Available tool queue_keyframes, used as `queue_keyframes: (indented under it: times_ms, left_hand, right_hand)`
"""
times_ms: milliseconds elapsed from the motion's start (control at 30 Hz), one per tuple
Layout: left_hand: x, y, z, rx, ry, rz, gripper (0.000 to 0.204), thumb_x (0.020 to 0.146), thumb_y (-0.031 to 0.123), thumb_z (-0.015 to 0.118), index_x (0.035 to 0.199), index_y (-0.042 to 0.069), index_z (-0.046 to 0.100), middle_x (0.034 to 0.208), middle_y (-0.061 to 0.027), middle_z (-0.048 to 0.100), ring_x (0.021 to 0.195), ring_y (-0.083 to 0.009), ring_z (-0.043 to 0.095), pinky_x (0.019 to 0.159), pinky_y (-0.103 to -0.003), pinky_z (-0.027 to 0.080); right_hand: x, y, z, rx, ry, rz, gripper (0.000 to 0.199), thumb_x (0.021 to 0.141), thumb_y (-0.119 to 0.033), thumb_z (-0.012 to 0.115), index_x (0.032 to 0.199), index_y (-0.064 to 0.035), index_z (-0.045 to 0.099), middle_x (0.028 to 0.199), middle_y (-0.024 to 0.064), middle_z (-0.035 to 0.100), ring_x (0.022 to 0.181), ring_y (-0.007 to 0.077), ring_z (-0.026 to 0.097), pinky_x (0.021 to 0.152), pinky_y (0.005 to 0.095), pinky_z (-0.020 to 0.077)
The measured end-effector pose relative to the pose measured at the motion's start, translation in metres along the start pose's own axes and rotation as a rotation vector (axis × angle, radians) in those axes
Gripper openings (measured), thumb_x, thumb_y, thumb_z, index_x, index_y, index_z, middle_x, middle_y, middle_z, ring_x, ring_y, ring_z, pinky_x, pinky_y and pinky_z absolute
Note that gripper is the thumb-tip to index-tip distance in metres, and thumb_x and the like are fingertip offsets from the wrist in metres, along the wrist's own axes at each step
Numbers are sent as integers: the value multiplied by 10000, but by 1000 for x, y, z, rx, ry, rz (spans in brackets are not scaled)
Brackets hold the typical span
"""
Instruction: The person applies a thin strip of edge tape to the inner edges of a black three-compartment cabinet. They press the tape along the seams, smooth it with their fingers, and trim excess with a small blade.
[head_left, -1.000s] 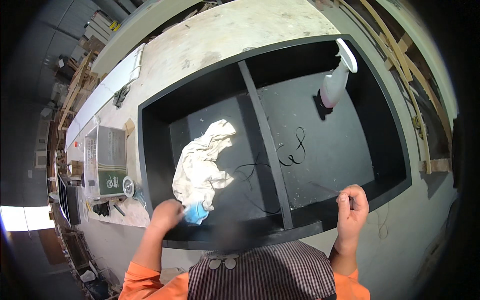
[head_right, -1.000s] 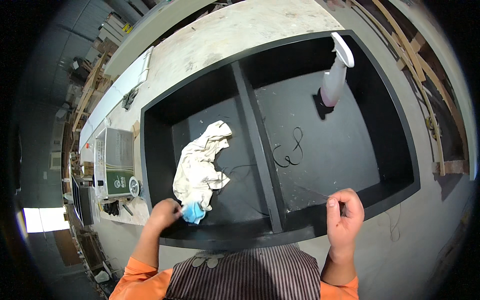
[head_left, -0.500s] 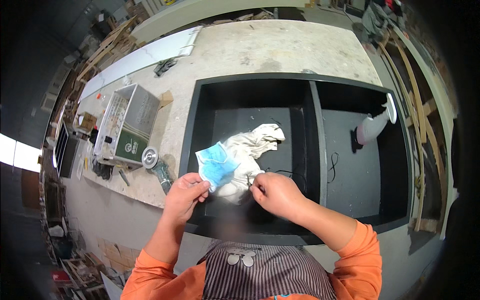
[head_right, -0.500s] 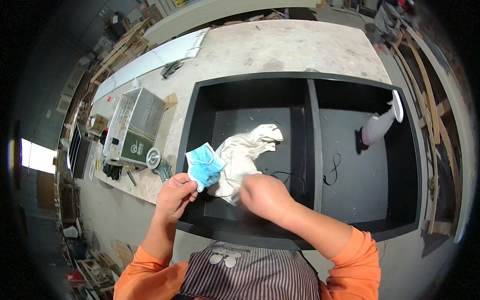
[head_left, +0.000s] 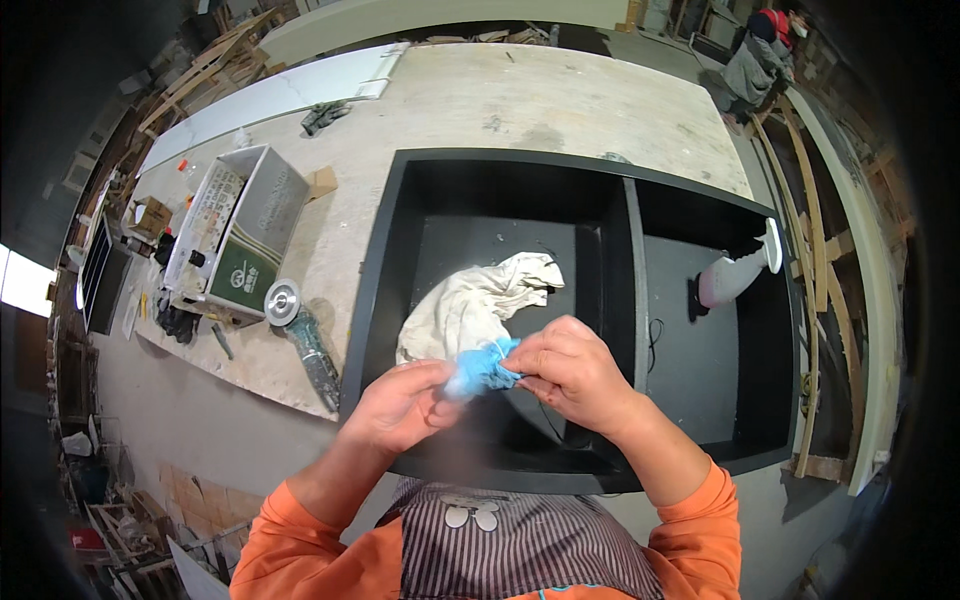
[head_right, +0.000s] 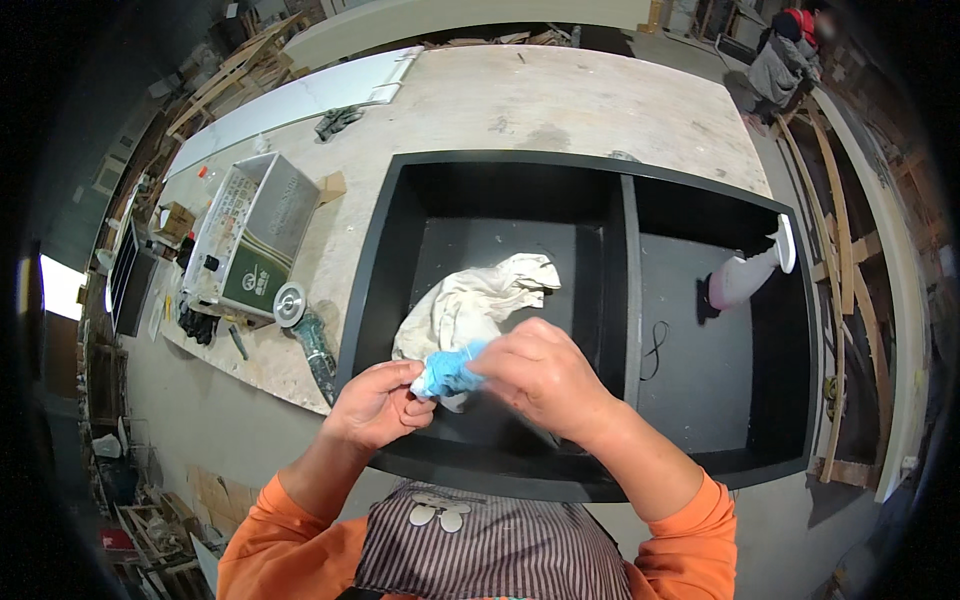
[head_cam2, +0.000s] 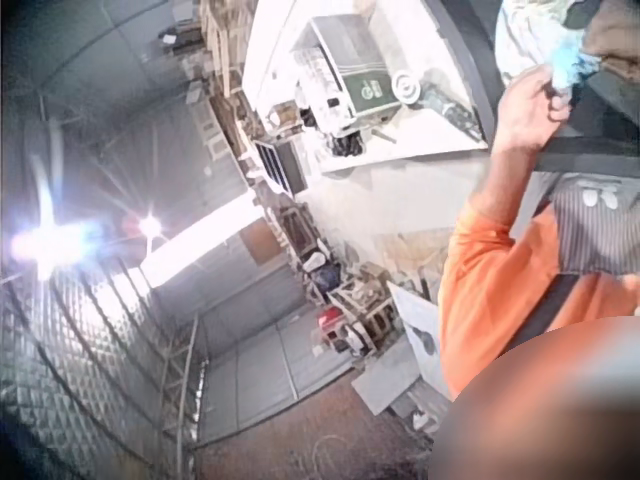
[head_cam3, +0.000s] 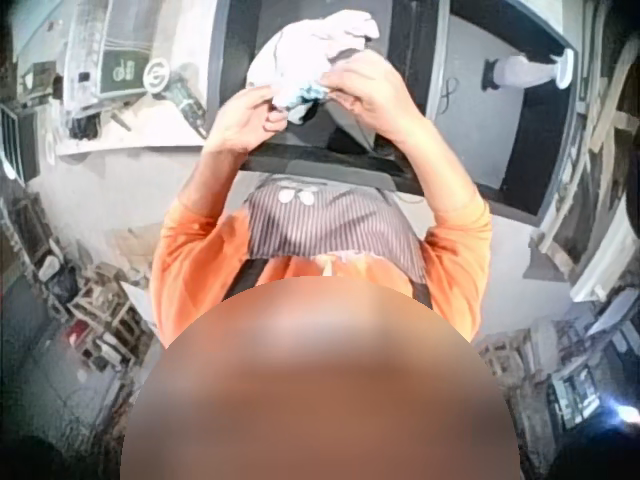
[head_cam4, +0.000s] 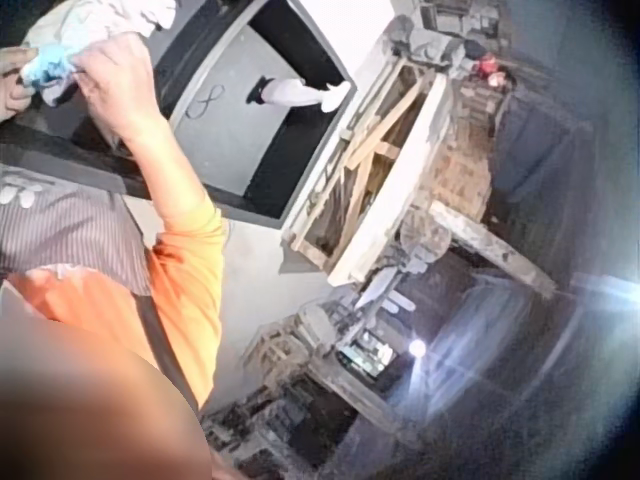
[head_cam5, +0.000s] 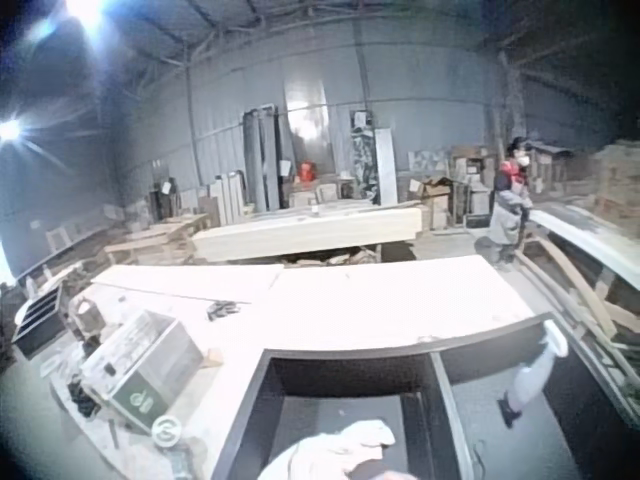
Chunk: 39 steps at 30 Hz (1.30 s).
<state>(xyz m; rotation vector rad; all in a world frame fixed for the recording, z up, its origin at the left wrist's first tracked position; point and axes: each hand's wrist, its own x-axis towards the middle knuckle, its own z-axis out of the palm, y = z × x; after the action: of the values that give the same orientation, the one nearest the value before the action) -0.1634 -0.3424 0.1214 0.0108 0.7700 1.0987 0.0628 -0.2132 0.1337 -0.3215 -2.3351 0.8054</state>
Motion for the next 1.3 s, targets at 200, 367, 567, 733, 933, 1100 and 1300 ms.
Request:
queue_keyframes:
  times_ms: [200,367,567,733,933,1100,1300]
  left_hand:
    - [14,-7,14,241,52,195,283,997,142,551,1232,-17,547,1000,-87,622,815,-149,569,699,-267,457]
    - [25,-27,35,422,-224,302,498,902,-4,647,1366,-29,467,1243,-112,598,1060,-172,591,937,-332,467]
    - [43,-46,56,394,-205,162,432,906,-42,634,1324,-25,526,1183,-105,652,1050,-159,625,919,-309,500]
    - [48,-60,74,468,-90,-27,286,907,-6,650,1187,-14,595,1046,-67,672,905,-108,620,786,-247,503]
    - [72,-82,82,484,-59,-225,189,914,65,670,1080,-6,613,903,-58,656,778,-111,575,718,-245,453]
    - [76,-83,72,694,-70,-117,233,949,122,643,1145,5,596,987,-89,686,841,-120,608,769,-254,500]
    - [69,-74,50,790,-32,-55,212,953,113,636,1126,-4,598,999,-96,684,853,-116,602,775,-257,506]
  right_hand:
    - [-44,-5,-13,771,48,773,215,887,-69,726,1090,-5,699,968,33,703,839,76,625,740,243,510]
    - [-65,-7,-17,1081,221,914,246,903,-43,697,1139,21,664,1030,54,699,928,104,645,839,257,523]
    - [-87,-15,-18,1252,354,942,317,890,-36,707,1196,-12,628,1016,47,676,892,108,618,782,255,505]
    - [-107,-15,-9,1091,555,850,259,890,-18,709,1130,-44,615,1112,57,644,960,124,609,842,282,494]
    - [-133,-22,-18,1084,542,973,251,891,-33,719,1085,-59,563,1045,29,626,920,94,593,805,270,502]
    - [-137,-11,-57,792,648,942,231,891,62,655,1051,-48,531,1021,41,606,920,109,599,798,263,517]
    - [-131,27,-84,-220,390,771,295,789,46,704,1067,-43,660,979,112,617,857,212,636,742,320,532]
